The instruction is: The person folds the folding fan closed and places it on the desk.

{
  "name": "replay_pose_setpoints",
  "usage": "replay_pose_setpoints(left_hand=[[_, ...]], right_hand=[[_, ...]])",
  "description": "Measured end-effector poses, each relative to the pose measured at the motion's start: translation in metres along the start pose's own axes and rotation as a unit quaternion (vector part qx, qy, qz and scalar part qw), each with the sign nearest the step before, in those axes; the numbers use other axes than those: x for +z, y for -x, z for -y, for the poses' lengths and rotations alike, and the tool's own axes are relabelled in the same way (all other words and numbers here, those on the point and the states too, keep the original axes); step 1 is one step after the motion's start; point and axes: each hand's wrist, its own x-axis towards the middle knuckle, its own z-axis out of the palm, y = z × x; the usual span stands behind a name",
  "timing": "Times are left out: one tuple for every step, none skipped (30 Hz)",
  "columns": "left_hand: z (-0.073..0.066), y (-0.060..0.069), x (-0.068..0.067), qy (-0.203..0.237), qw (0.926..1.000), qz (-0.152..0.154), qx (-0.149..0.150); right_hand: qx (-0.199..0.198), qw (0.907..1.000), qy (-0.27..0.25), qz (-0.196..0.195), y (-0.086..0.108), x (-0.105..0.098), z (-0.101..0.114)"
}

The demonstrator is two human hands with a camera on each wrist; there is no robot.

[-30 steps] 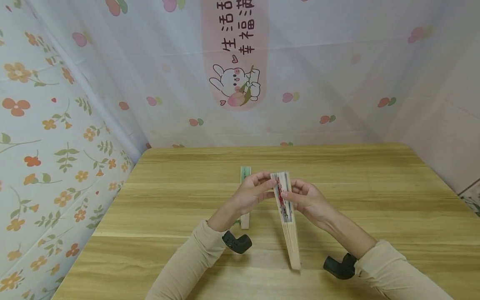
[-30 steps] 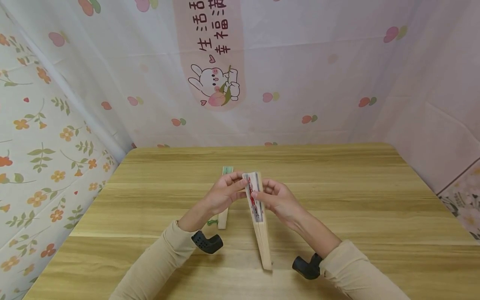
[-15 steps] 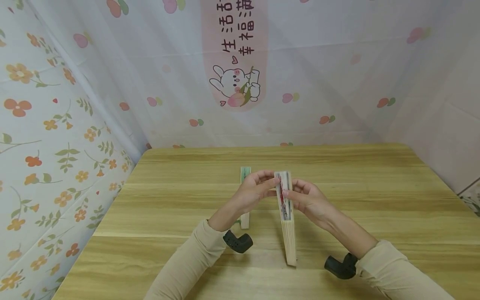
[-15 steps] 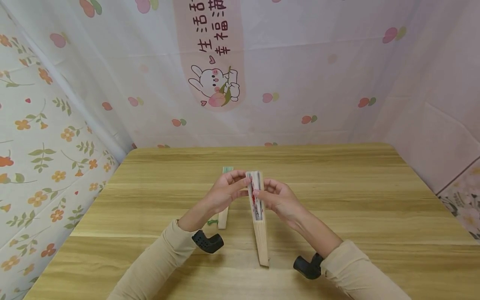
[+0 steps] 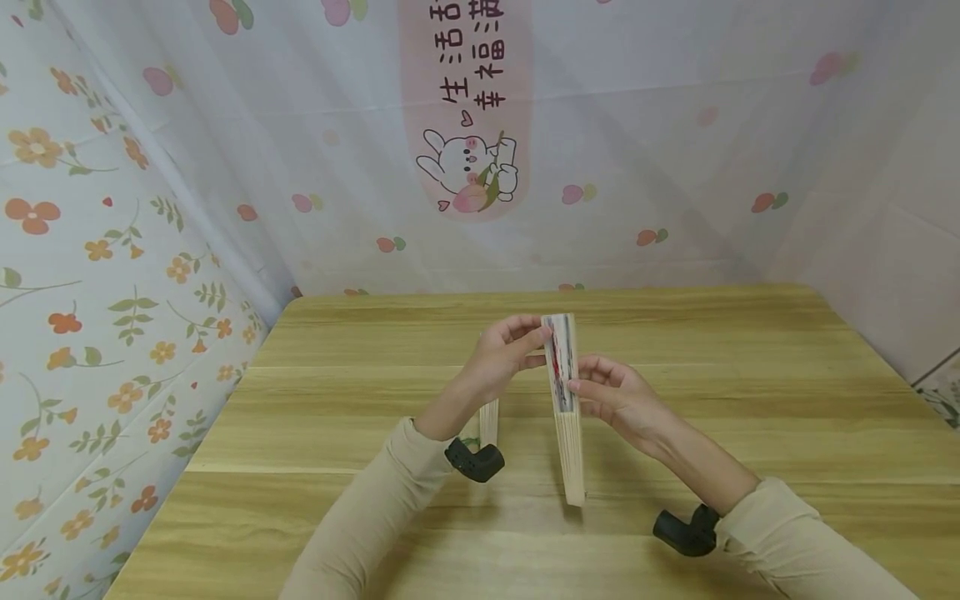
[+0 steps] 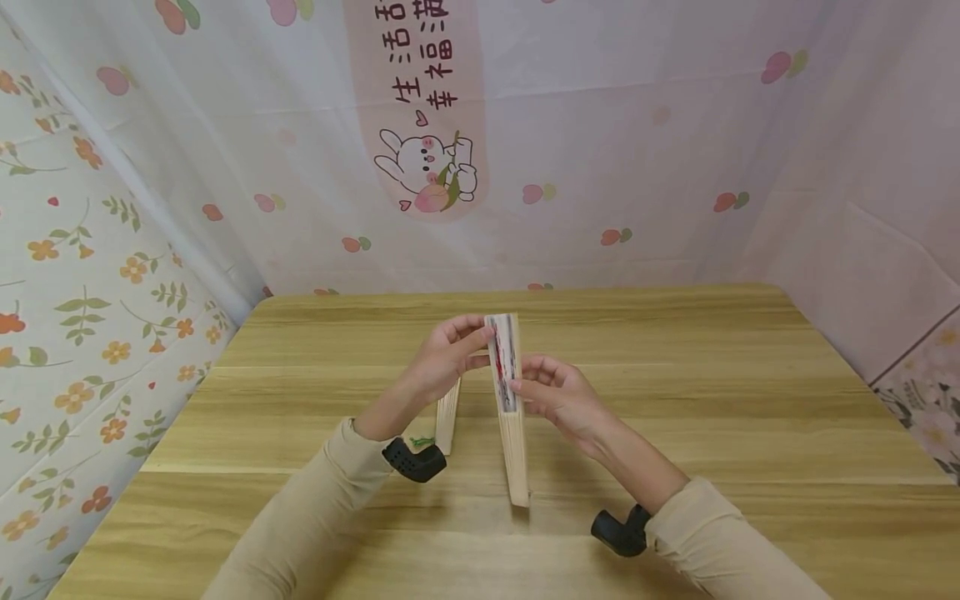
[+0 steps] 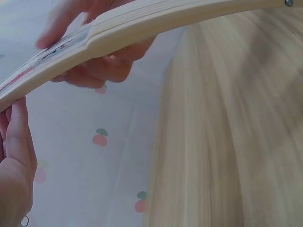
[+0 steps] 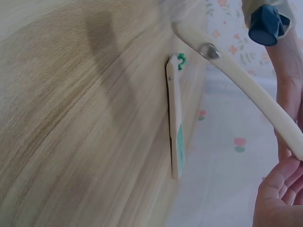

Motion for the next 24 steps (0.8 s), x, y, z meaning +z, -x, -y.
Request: replay_pose_setpoints(left_hand=[[-0.001, -0.001, 0.0, 0.002, 1.0, -0.004, -0.001], [-0.002, -0.002, 0.0, 0.002, 1.0, -0.008, -0.003], [-0.003, -0.003, 0.0, 0.002, 0.9999, -0.011, -0.004], [-0.003, -0.004, 0.0, 0.004, 0.9999, -0.013, -0.006], [-0.003, -0.005, 0.001, 0.004, 0.9999, -0.014, -0.008], [-0.003, -0.006, 0.001, 0.005, 0.9998, -0.014, -0.009], [-0.003, -0.007, 0.002, 0.006, 0.9998, -0.015, -0.011], [-0.003, -0.008, 0.002, 0.007, 0.9998, -0.014, -0.012], [-0.002, -0.009, 0.002, 0.008, 0.9998, -0.014, -0.013], [-0.001, -0.01, 0.003, 0.009, 0.9998, -0.012, -0.013], [-0.001, -0.011, 0.003, 0.009, 0.9998, -0.011, -0.013], [0.001, -0.012, 0.003, 0.008, 0.9999, -0.006, -0.013], [0.002, -0.012, 0.002, 0.005, 0.9999, -0.003, -0.014], [0.004, -0.013, 0.002, 0.002, 0.9998, 0.0, -0.018], [0.006, -0.013, 0.001, -0.002, 0.9998, 0.004, -0.022], [0.008, -0.014, 0.001, -0.006, 0.9996, 0.008, -0.026], [0.01, -0.014, 0.0, -0.011, 0.9994, 0.013, -0.03], [0.013, -0.014, -0.001, -0.015, 0.9991, 0.018, -0.035], [0.016, -0.014, -0.001, -0.021, 0.9988, 0.021, -0.04], [0.019, -0.015, -0.001, -0.026, 0.9985, 0.023, -0.044], [0.022, -0.016, -0.001, -0.03, 0.9982, 0.025, -0.045], [0.025, -0.017, 0.0, -0.034, 0.9979, 0.027, -0.048], [0.027, -0.018, 0.0, -0.038, 0.9976, 0.029, -0.05], [0.03, -0.019, 0.0, -0.04, 0.9973, 0.03, -0.053]], right_hand=[[0.001, 1.0, -0.001, 0.0, 0.0, 0.0, 0.0], [0.002, 1.0, 0.0, -0.001, 0.0, -0.001, 0.0], [0.003, 1.0, 0.002, -0.003, 0.0, -0.001, 0.0], [0.004, 1.0, 0.004, -0.006, -0.001, -0.002, 0.0], [0.005, 0.9999, 0.006, -0.01, -0.001, -0.002, 0.0], [0.007, 0.9998, 0.008, -0.015, -0.001, -0.003, 0.0], [0.008, 0.9997, 0.01, -0.02, -0.001, -0.004, 0.0], [0.009, 0.9996, 0.012, -0.025, -0.001, -0.004, 0.0], [0.01, 0.9995, 0.012, -0.029, -0.002, -0.005, 0.0], [0.012, 0.9993, 0.012, -0.033, -0.002, -0.006, 0.0], [0.014, 0.9992, 0.01, -0.036, -0.002, -0.006, 0.0], [0.016, 0.9991, 0.008, -0.038, -0.002, -0.007, 0.0], [0.019, 0.999, 0.004, -0.041, -0.002, -0.008, 0.0], [0.022, 0.9988, -0.002, -0.044, -0.003, -0.009, 0.0], [0.026, 0.9985, -0.009, -0.048, -0.003, -0.01, 0.0], [0.029, 0.9981, -0.015, -0.053, -0.004, -0.012, 0.0], [0.031, 0.9976, -0.021, -0.058, -0.005, -0.013, 0.001], [0.033, 0.9971, -0.029, -0.063, -0.006, -0.015, 0.001], [0.034, 0.9965, -0.036, -0.067, -0.007, -0.016, 0.001], [0.036, 0.996, -0.043, -0.07, -0.008, -0.018, 0.002], [0.036, 0.9956, -0.049, -0.071, -0.008, -0.019, 0.002], [0.036, 0.9954, -0.054, -0.071, -0.009, -0.021, 0.002], [0.037, 0.9952, -0.057, -0.07, -0.01, -0.022, 0.002], [0.038, 0.9951, -0.06, -0.069, -0.011, -0.023, 0.002]])
